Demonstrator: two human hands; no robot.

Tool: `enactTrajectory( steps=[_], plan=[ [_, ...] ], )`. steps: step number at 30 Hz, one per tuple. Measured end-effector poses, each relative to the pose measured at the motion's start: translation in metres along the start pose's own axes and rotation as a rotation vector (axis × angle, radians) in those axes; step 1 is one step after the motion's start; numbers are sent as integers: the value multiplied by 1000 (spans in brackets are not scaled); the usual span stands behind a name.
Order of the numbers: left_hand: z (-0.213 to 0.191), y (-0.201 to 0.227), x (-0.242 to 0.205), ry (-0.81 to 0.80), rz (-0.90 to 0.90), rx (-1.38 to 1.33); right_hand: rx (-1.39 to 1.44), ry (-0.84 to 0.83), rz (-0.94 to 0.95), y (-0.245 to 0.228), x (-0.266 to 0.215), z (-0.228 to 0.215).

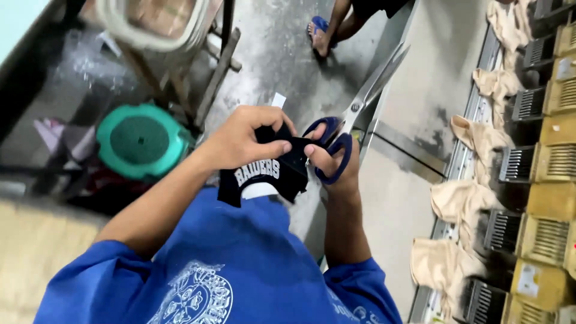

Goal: Trimming excess embroidery backing from black fabric pieces using scissors in a factory setting.

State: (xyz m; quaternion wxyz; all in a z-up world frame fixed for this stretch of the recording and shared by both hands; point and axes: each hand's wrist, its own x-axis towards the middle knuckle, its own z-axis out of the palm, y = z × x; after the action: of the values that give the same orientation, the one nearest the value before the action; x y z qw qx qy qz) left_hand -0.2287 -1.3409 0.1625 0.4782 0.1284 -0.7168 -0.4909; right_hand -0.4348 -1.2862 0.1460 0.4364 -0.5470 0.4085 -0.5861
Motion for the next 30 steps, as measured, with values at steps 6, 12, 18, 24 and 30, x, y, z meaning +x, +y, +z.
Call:
enactTrajectory(
  steps=[6,12,18,24,30],
  plan=[
    [-28,-98,129,63,-157,-14,-148,50,-62,48,146,-65],
    [-63,-214,254,135,-180,117,-258,-8,-116,96,307,-132],
    [-132,-259,377,264,-171,289,-297,-258,132,97,481,-168],
    [-242,-303,471,387,-67,413,-243,-567,199,168,620,-181],
    [-351,-376,567,375,76,313,-61,-856,293,204,761,-158]
  ],
)
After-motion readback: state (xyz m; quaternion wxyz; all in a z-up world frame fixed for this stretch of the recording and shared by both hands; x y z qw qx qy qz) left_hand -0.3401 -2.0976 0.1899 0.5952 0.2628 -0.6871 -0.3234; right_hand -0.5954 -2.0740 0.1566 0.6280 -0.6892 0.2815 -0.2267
